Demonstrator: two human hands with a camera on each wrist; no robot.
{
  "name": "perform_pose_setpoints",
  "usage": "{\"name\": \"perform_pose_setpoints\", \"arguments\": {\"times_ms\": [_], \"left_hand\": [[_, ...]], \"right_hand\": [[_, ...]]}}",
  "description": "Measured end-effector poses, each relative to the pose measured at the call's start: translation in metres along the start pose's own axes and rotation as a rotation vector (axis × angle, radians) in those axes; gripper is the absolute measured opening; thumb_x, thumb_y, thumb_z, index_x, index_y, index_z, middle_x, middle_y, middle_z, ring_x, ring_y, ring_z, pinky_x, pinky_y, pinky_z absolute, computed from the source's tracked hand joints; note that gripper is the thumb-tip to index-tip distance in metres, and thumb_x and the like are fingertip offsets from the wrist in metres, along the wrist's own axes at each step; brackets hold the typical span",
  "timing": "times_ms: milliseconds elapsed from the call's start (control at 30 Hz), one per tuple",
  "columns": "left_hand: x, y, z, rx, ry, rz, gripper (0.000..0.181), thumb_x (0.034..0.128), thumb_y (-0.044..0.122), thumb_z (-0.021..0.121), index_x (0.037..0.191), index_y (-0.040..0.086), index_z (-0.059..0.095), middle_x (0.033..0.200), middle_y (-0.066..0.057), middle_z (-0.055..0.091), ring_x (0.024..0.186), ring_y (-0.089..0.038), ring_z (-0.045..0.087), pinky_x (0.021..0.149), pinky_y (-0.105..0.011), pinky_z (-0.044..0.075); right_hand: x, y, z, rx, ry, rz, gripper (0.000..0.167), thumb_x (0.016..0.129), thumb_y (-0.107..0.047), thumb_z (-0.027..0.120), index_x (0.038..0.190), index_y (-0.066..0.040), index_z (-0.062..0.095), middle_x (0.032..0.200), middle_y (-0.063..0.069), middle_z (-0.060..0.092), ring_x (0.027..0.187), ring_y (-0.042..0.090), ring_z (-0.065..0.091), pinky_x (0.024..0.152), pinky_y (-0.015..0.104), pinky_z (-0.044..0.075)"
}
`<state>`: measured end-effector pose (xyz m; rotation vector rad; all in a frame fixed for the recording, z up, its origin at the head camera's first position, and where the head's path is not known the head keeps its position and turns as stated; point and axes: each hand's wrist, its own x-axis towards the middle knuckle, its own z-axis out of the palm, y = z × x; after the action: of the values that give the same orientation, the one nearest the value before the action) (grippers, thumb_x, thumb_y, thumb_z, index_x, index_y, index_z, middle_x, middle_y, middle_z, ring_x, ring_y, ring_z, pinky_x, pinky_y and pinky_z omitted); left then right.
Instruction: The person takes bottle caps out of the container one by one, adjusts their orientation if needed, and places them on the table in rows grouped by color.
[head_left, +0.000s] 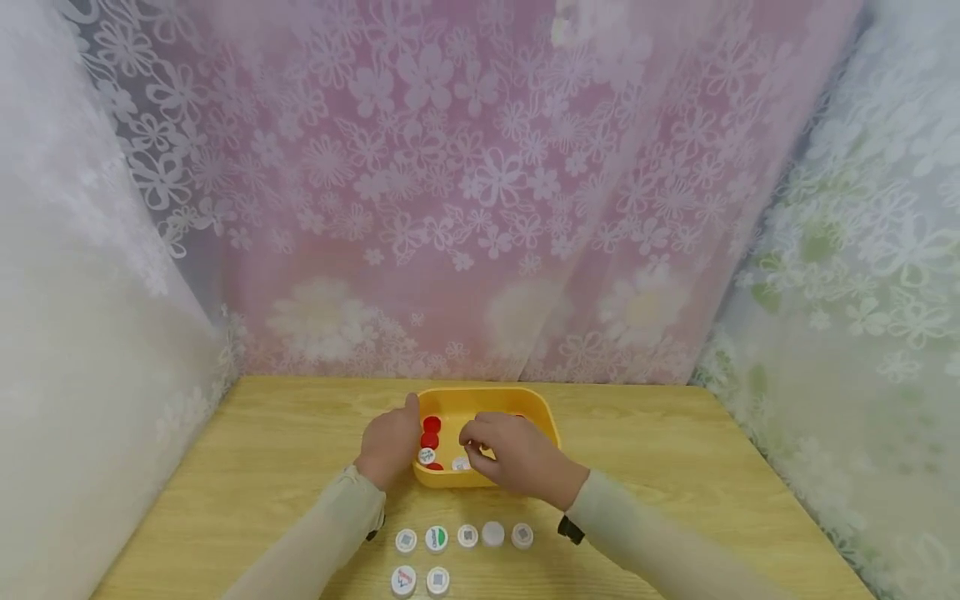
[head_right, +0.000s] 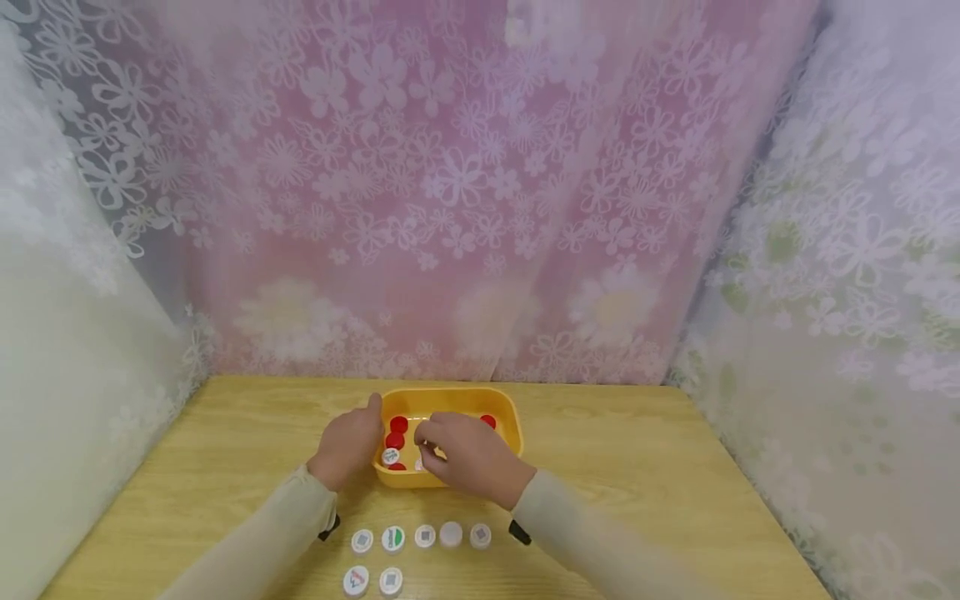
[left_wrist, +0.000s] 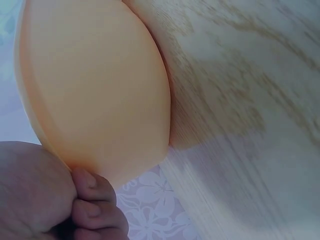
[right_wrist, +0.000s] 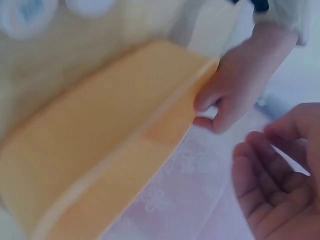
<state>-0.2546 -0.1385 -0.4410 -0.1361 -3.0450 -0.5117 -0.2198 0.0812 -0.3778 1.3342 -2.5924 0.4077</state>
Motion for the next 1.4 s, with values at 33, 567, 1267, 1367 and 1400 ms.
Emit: {"name": "perform_pose_setpoints", "arguments": {"times_ms": [33,567,1267,1367,1400], "left_hand": [[-0.001,-0.001,0.001,0.001,0.004,0.000,0.042,0.1054,0.015,0.056,0.140,-0.006,0.045,0.084,-0.011,0.065,0.068,-0.024,0.060,0.076,-0.044,0.061],[0.003,0.002,0.001,0.010,0.054,0.024,0.047,0.1069,0.018,0.055,0.144,-0.009,0.046,0.085,-0.013,0.069,0.073,-0.029,0.067,0.076,-0.046,0.061],[-0.002,0.003,0.003,0.121,0.006,0.023,0.052,0.1029,0.017,0.063,0.146,-0.005,0.046,0.080,-0.010,0.066,0.062,-0.022,0.059,0.070,-0.040,0.062],[-0.001,0.003,0.003,0.113,0.021,0.029,0.050,0.1028,0.015,0.063,0.145,-0.006,0.047,0.079,-0.010,0.065,0.061,-0.022,0.058,0.068,-0.039,0.061],[0.000,0.003,0.002,0.105,0.029,0.034,0.048,0.1033,0.015,0.062,0.144,-0.006,0.047,0.078,-0.010,0.065,0.060,-0.022,0.058,0.067,-0.040,0.061]], "right_hand": [[0.007,0.004,0.000,-0.022,-0.031,0.011,0.004,0.096,-0.014,0.071,0.098,-0.018,0.073,0.088,-0.008,0.065,0.074,0.007,0.058,0.072,0.018,0.052],[0.083,0.029,0.057,-0.128,-0.743,0.508,0.020,0.091,-0.036,0.076,0.094,-0.017,0.069,0.070,0.001,0.061,0.058,0.017,0.054,0.056,0.027,0.046],[0.070,0.048,0.072,-0.127,-0.696,0.303,0.011,0.093,-0.027,0.079,0.091,-0.027,0.068,0.079,-0.009,0.063,0.075,0.014,0.058,0.082,0.029,0.054],[0.073,0.050,0.072,-0.127,-0.703,0.291,0.011,0.095,-0.028,0.076,0.091,-0.026,0.067,0.078,-0.009,0.063,0.075,0.014,0.058,0.079,0.028,0.052],[0.074,0.051,0.070,-0.095,-0.702,0.328,0.010,0.096,-0.028,0.074,0.090,-0.025,0.067,0.078,-0.008,0.063,0.075,0.015,0.058,0.078,0.028,0.052]]}}
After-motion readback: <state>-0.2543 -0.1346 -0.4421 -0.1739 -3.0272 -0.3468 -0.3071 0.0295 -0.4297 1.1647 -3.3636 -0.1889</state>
